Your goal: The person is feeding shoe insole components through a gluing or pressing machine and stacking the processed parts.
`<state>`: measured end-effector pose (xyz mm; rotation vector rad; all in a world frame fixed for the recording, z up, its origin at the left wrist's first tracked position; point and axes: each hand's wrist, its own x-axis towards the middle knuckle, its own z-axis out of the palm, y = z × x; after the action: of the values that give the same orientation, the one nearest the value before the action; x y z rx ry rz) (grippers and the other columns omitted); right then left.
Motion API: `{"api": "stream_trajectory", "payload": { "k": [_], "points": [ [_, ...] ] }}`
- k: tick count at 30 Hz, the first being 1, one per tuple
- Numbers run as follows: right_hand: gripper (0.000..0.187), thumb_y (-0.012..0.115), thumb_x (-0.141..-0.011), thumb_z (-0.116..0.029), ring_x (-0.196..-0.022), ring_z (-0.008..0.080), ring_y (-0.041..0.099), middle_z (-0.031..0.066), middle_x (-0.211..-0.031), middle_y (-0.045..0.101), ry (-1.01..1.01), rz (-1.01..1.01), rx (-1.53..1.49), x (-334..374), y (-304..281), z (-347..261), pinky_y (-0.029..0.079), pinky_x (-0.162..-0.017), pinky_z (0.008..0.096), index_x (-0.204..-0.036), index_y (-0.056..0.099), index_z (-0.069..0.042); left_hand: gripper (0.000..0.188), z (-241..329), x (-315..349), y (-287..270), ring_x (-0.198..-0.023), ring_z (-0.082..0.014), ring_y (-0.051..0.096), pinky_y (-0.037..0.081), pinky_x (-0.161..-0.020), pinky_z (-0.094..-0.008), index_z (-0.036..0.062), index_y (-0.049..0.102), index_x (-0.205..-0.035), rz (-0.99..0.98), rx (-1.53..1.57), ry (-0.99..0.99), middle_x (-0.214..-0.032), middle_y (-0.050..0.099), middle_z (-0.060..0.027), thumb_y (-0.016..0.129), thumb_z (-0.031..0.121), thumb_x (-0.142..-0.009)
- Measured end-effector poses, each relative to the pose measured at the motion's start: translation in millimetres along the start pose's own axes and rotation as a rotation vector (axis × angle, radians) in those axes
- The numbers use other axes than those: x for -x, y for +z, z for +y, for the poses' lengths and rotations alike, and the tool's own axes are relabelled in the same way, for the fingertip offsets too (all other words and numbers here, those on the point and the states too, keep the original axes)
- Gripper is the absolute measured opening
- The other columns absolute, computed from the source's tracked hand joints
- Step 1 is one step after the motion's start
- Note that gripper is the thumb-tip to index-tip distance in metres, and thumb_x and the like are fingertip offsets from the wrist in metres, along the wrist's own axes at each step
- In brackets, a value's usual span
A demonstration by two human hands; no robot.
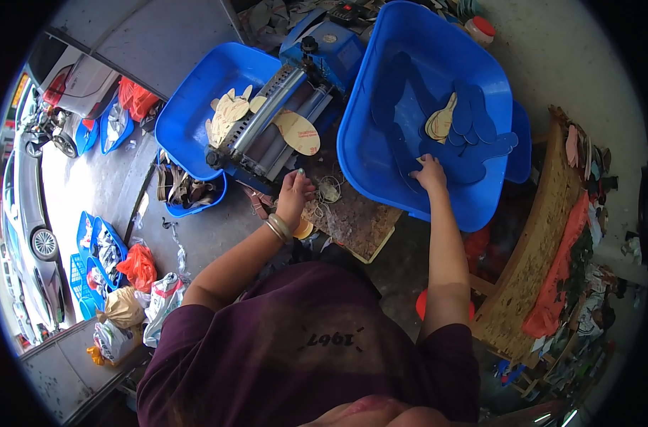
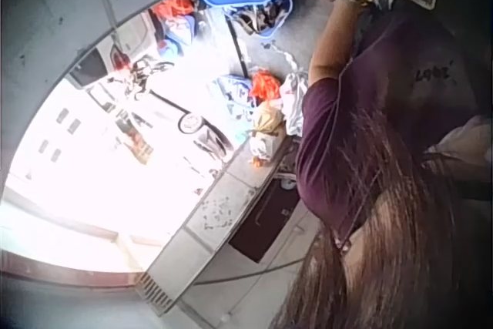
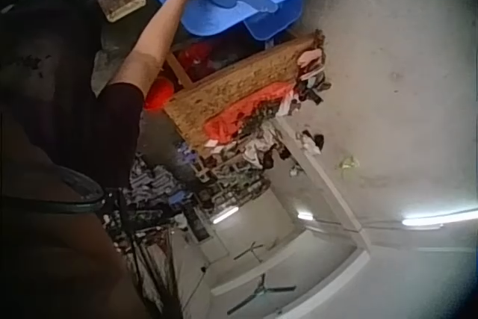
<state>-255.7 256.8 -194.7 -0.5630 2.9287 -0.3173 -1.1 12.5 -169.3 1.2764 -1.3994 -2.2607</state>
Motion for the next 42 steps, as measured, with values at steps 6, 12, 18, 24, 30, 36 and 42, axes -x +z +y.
{"api": "stream_trajectory", "payload": {
  "k": [6,12,18,24,30,36,42],
  "points": [
    [0.062,0.076,-0.068,-0.026,-0.106,0.0299,0.056,0.0139,-0.119,0.055,0.155,-0.695,-0.328,-33.7,-23.7,8.5,0.047,-0.085,0.0408,-0.122,0.05,-0.009,0.024,27.3,63.5,23.9,-0.091,-0.0129,0.058,0.047,-0.08,-0.0281,0.0053,0.05,-0.116,-0.522,-0.008,0.06,-0.101,0.059,-0.004,0.046,0.019,-0.096],
    [0.061,0.076,-0.068,-0.026,-0.109,0.0277,0.054,0.0137,-0.124,0.052,0.077,-0.326,0.085,-27.9,-22.6,-23.5,0.046,-0.087,0.0396,-0.121,0.051,-0.008,0.035,37.5,76.4,48.3,-0.103,-0.0165,0.057,0.046,-0.086,-0.0291,0.0031,0.046,-0.126,-0.712,-0.036,0.061,-0.114,0.057,-0.0072,0.049,0.019,-0.095],
    [0.048,0.073,-0.069,-0.029,-0.101,0.0297,0.058,0.0152,-0.104,0.061,0.045,-0.336,0.196,-41.1,-16.9,-15.9,0.047,-0.082,0.0389,-0.109,0.059,-0.006,0.036,31.1,78.3,48.1,-0.106,-0.016,0.055,0.045,-0.089,-0.0299,0.0023,0.046,-0.127,-0.756,-0.088,0.024,-0.116,0.057,-0.0075,0.051,0.016,-0.094],
    [0.025,0.066,-0.075,-0.02,-0.073,0.0294,0.062,0.0165,-0.08,0.063,-0.209,-0.066,-0.111,4.3,-94.6,-74.4,0.047,-0.065,0.0397,-0.091,0.061,0.0,0.075,40.6,79.9,59.8,-0.121,-0.0231,0.044,0.04,-0.097,-0.0348,0.0039,0.011,-0.144,-0.793,-0.152,0.151,-0.137,0.036,-0.015,0.06,0.015,-0.089],
    [0.028,0.061,-0.085,-0.02,-0.065,0.0179,0.059,0.0121,-0.077,0.06,-0.591,-0.154,-0.742,77.0,-131.1,-183.3,0.046,-0.058,0.0306,-0.101,0.06,0.002,0.096,56.5,77.7,57.5,-0.122,-0.0244,0.042,0.041,-0.096,-0.0359,0.0096,-0.013,-0.144,-0.693,-0.119,0.371,-0.142,0.025,-0.0167,0.063,0.016,-0.086],
    [0.066,0.066,-0.076,-0.012,-0.121,0.0396,0.043,0.0196,-0.134,0.042,-0.399,0.169,-0.24,-47.1,-36.9,-107.0,0.041,-0.095,0.0431,-0.135,0.037,-0.008,0.043,32.2,62.3,25.3,-0.117,-0.0191,0.048,0.044,-0.096,-0.0372,0.008,0.028,-0.138,-0.617,0.189,0.008,-0.128,0.047,-0.0068,0.04,0.014,-0.097],
    [0.063,0.054,-0.078,-0.013,-0.132,0.0481,0.018,0.0198,-0.146,0.022,-0.488,0.141,0.251,-78.6,33.2,-136.2,0.028,-0.096,0.0648,-0.137,0.033,-0.013,0.04,9.4,36.5,-1.7,-0.12,-0.0222,0.047,0.044,-0.096,-0.0411,0.0124,0.032,-0.136,-0.514,0.458,-0.17,-0.132,0.045,-0.0065,0.038,0.011,-0.097]
  ]
}}
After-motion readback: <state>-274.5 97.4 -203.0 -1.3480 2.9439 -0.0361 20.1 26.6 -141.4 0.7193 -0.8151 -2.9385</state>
